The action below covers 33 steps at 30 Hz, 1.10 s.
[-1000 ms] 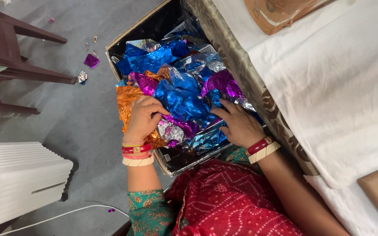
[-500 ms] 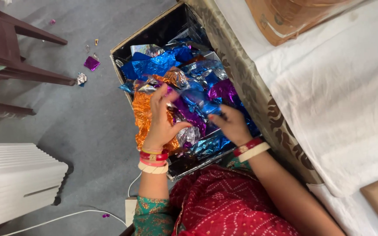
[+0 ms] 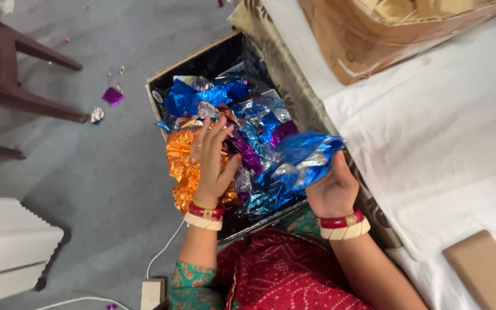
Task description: The person retrieves shiny metallic wrapping paper from a drawer and uses it to wrap small wooden boxes. They fold the paper around the boxes by hand, smoothing the edges to create a neat finish, and place the wrapped items on a table alongside other finished boxes.
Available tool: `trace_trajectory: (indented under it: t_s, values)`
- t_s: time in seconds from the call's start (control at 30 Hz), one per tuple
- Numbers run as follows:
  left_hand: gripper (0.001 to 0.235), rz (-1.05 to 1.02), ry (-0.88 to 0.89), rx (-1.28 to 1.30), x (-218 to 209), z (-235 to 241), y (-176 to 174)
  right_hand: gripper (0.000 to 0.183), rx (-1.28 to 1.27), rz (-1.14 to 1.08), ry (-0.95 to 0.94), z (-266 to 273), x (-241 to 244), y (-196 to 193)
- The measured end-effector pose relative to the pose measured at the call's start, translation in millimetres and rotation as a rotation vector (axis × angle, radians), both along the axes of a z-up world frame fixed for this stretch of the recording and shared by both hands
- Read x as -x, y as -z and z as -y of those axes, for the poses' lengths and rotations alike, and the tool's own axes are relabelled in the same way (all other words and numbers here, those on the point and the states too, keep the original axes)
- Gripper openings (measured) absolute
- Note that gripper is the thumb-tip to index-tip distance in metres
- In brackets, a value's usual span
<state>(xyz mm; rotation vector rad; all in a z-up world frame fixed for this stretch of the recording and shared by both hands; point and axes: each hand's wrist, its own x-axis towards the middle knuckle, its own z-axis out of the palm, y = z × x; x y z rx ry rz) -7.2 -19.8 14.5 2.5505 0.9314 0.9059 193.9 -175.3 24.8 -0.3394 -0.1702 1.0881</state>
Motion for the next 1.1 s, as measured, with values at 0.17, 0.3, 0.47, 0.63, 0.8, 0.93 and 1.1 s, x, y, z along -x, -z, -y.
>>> trace_trajectory:
  t_s: [0.17,0.3,0.47,0.63,0.8,0.93,1.1]
  values:
    - [0.097,0.119,0.375,0.156,-37,29,-15,0.023,0.189,0.735,0.097,26,-5,-30]
    - [0.079,-0.258,0.284,0.195,-42,15,66,0.021,0.338,1.135,0.309,53,-29,-67]
    - [0.056,-0.145,0.241,0.086,-43,11,71,0.024,0.171,0.457,0.42,74,-47,-132]
    - [0.075,0.688,0.635,0.832,-47,29,-41,0.022,0.154,0.398,0.278,71,-54,-102]
    - [0.095,0.631,0.829,1.005,-68,58,-100,0.026,0.338,0.509,0.098,81,-41,-127]
    - [0.08,0.361,0.786,0.802,-99,82,-114,0.03,0.4,0.779,0.144,109,-64,-119]
    - [0.085,0.485,1.042,0.322,-137,138,-176,0.03,0.568,0.779,0.349,159,-67,-153]
